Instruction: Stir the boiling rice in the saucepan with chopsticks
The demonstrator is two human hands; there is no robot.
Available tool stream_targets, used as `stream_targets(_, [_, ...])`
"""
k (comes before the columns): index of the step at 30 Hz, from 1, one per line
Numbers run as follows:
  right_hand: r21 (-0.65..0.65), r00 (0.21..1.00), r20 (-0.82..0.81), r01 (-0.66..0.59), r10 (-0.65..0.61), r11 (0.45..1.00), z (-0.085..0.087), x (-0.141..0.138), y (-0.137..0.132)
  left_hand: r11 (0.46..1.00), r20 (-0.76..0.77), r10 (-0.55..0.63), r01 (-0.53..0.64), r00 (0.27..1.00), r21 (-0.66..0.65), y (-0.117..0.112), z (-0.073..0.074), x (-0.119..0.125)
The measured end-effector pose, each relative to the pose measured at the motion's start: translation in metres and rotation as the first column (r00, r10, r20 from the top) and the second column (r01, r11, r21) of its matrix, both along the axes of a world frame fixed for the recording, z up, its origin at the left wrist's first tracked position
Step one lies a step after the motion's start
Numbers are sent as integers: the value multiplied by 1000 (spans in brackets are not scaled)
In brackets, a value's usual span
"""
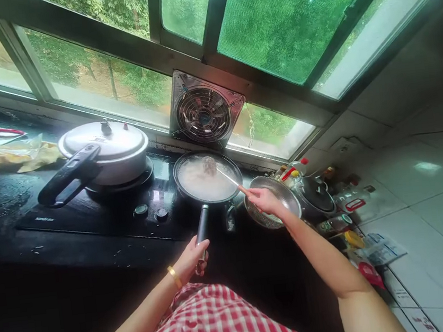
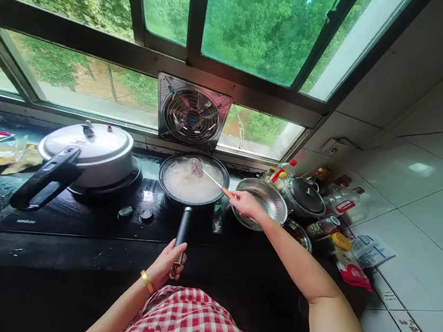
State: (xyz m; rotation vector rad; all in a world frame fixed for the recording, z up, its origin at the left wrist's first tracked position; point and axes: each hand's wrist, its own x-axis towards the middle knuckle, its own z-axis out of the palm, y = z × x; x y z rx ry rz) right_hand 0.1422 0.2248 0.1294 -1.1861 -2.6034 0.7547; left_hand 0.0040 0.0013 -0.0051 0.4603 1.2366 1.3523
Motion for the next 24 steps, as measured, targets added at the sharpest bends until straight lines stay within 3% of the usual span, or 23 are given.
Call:
stream_targets(3, [374, 988, 153, -69, 12, 925, -1, 5, 2, 1000, 3, -8, 8, 1000, -4, 0, -1, 0])
stream_targets(6, [493, 950, 306, -96, -69, 864, -6, 3, 6, 1000, 0, -7, 7, 1000, -3, 0, -1, -1])
stream_targets(10, [507, 892, 417, -72, -172, 859, -12, -13, 14, 1000, -10, -4, 4, 1000, -6, 0, -1, 0])
stream_targets(13, [486, 884, 436, -73, -169, 871, -14, -31, 17, 1000, -14, -4, 4, 1000, -17, 0, -1, 0])
stream_targets(19, [402, 898, 436, -143, -52, 904, -19, -70, 9, 1000, -18, -6, 6, 1000, -31, -1, 3, 0])
stream_targets(24, [362, 890, 452, -241, 57, 901, -16, -78, -4, 999, -9, -13, 13, 1000, -35, -2, 3, 0])
